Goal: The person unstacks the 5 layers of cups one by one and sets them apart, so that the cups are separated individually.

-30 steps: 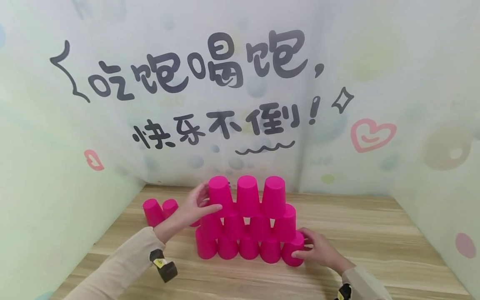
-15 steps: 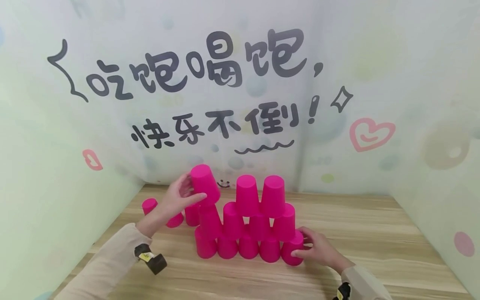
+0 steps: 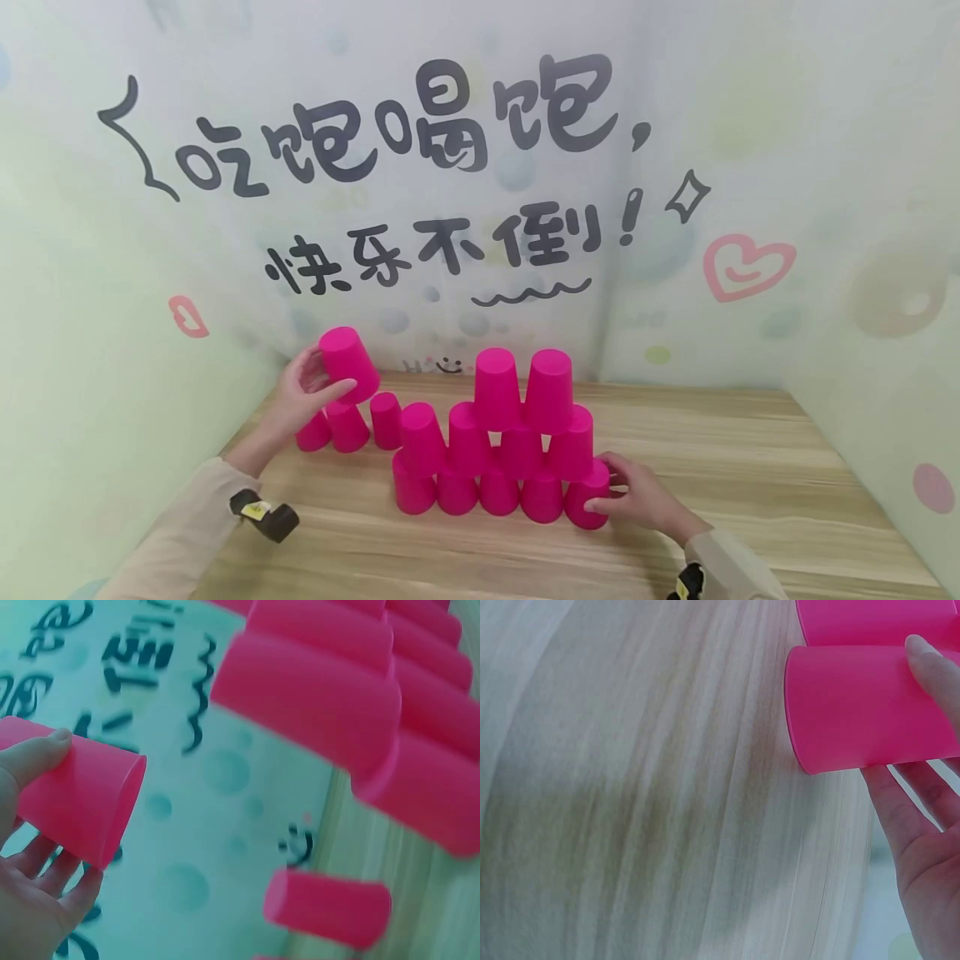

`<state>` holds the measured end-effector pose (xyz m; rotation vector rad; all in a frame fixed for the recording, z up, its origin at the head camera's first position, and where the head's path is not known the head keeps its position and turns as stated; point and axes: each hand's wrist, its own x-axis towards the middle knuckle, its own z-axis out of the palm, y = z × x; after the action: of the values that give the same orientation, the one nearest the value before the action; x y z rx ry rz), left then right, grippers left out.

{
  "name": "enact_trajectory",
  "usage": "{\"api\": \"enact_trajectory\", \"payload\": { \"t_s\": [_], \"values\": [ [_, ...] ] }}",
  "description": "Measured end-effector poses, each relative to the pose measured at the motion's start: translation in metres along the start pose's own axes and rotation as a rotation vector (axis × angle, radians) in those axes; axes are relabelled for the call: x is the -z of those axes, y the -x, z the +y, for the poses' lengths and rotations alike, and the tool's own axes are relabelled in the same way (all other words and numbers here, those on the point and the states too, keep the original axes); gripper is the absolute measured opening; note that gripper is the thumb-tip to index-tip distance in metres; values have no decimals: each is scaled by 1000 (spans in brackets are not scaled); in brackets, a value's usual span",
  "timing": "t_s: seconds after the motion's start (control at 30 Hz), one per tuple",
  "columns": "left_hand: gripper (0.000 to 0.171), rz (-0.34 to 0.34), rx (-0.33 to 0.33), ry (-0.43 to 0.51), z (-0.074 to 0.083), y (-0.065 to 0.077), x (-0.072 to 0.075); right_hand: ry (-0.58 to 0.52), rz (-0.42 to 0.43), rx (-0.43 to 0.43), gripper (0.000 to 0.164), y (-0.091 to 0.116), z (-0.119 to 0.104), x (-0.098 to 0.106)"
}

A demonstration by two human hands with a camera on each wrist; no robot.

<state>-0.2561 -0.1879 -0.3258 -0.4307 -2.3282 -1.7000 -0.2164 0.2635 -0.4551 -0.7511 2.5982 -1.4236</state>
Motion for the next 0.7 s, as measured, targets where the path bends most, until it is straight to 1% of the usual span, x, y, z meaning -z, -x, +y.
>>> {"api": "enact_trajectory", "payload": {
  "t_s": [0.07,0.13,0.23,0.3,0.33,0.37,0.47,0.5,0.53,0.57,0.6,0.63,0.7],
  "values": [
    [63,52,-10,-27,-8,3,5,0,1,0,48,0,0,0],
    [62,118,-31,-64,-19,6,10,1,3,2,48,0,0,0],
    [62,218,-39,-101,-38,12,18,4,5,8,48,-1,0,0],
    [61,278,-34,-84,-51,17,23,5,5,7,48,0,0,-1],
    [61,300,-57,-34,-65,18,28,3,4,7,48,0,0,-1],
    [61,327,-54,-23,-72,20,30,3,3,5,48,0,0,-1],
    [62,378,-45,10,-90,28,37,4,4,4,48,0,0,-1],
    [62,394,-60,26,-105,28,41,5,4,4,48,0,0,-1],
    [63,405,-50,12,-112,31,43,4,5,3,48,0,0,-1],
    [64,412,2,-48,-114,34,44,5,5,2,48,0,0,-1],
    [64,420,17,-82,-122,36,46,3,4,-1,49,0,0,-1],
    [66,427,23,-95,-130,38,48,3,3,-4,49,0,0,0],
    [66,442,53,-168,-147,42,53,2,0,-14,50,0,0,0]
  ]
}}
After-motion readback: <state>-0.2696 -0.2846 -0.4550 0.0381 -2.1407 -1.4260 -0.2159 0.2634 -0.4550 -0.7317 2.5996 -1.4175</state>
